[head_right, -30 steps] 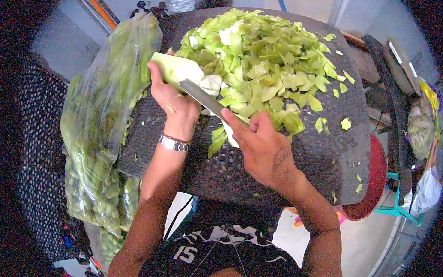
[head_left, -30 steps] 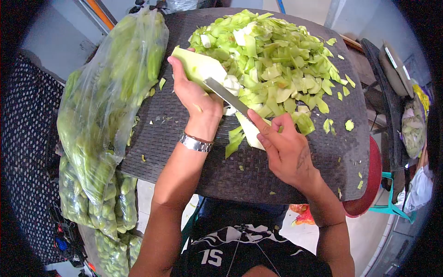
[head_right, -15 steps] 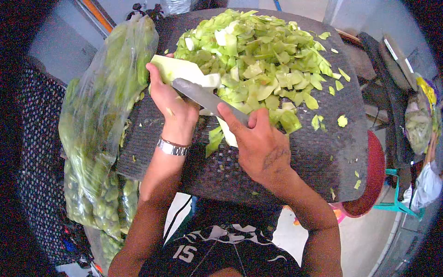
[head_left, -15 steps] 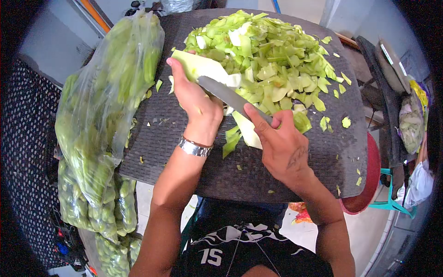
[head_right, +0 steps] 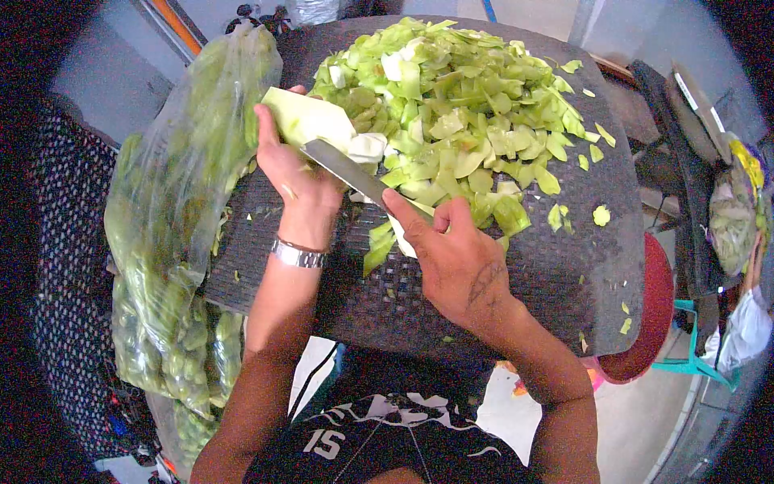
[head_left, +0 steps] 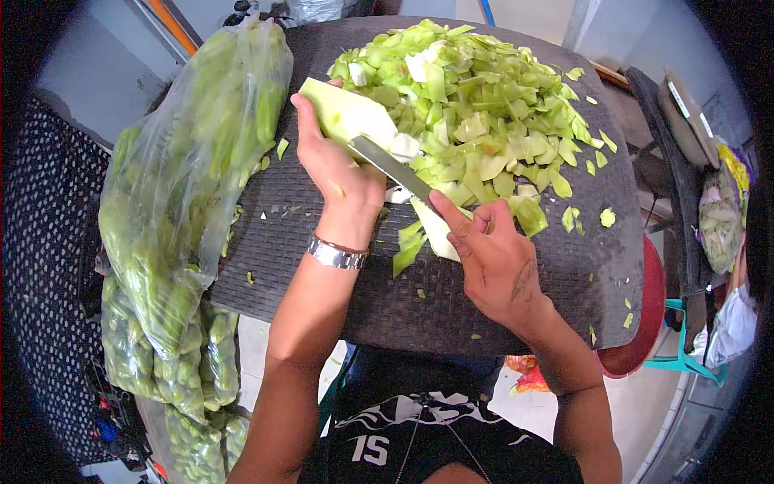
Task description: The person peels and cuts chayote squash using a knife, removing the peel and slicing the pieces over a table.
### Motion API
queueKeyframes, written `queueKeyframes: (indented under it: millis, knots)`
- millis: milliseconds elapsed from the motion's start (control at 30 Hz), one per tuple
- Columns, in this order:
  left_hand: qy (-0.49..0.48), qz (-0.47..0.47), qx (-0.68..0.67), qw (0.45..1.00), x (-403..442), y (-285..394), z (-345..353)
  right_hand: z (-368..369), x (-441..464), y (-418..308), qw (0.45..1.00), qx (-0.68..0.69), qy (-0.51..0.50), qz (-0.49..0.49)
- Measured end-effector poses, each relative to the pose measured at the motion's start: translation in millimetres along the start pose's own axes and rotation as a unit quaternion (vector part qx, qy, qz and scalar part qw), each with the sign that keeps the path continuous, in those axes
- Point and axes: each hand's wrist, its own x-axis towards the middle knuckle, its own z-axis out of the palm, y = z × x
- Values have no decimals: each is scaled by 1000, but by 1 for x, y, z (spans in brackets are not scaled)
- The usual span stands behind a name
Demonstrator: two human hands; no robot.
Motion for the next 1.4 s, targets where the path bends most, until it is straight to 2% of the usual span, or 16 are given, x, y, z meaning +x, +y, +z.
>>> queueKeyframes:
  millis: [133, 233, 367, 433, 533, 633, 733, 833, 867, 933, 1067, 1167, 1267, 1400]
  knots:
    - [-24, 20, 23, 999, -12, -9, 5, 1, 0, 1, 1000, -10, 5, 0]
    - [-3, 7, 16, 1000, -19, -13, 7, 2, 0, -2, 999, -28, 46, 9]
    - [52, -23, 6, 998, -27, -11, 20, 7, -3, 1, 994, -94, 45, 27]
    - [29, -17, 23, 999, -24, -14, 13, 7, -2, 0, 992, -109, 49, 33]
    - [12, -3, 57, 998, -13, -22, 0, 6, -1, -1, 994, -87, 27, 53]
    - [-3, 9, 95, 995, -6, -27, -5, 4, 2, 11, 988, 150, 25, 37]
    - [-11, 16, 113, 993, -7, -30, -5, -2, 3, 7, 981, 177, 29, 67]
    - [-26, 13, 141, 990, -12, -31, 0, 3, 8, 26, 983, 110, 129, 74]
    - [-34, 9, 152, 988, -16, -31, 3, -1, 8, 32, 981, 109, 129, 97]
    - [-32, -52, 133, 989, -21, -27, 10, -11, 12, 45, 976, 106, 129, 138]
    - [-50, -218, 84, 971, -13, -21, -2, -7, 16, 62, 967, 140, 179, 116]
    - [-78, -258, 27, 963, -5, -26, -9, -6, 16, 64, 970, 117, 178, 118]
    - [-126, -234, 86, 960, -4, -31, -11, -9, 16, 61, 973, 113, 166, 112]
    - [-130, -245, 92, 956, -3, -32, -11, -11, 16, 62, 973, 106, 163, 124]
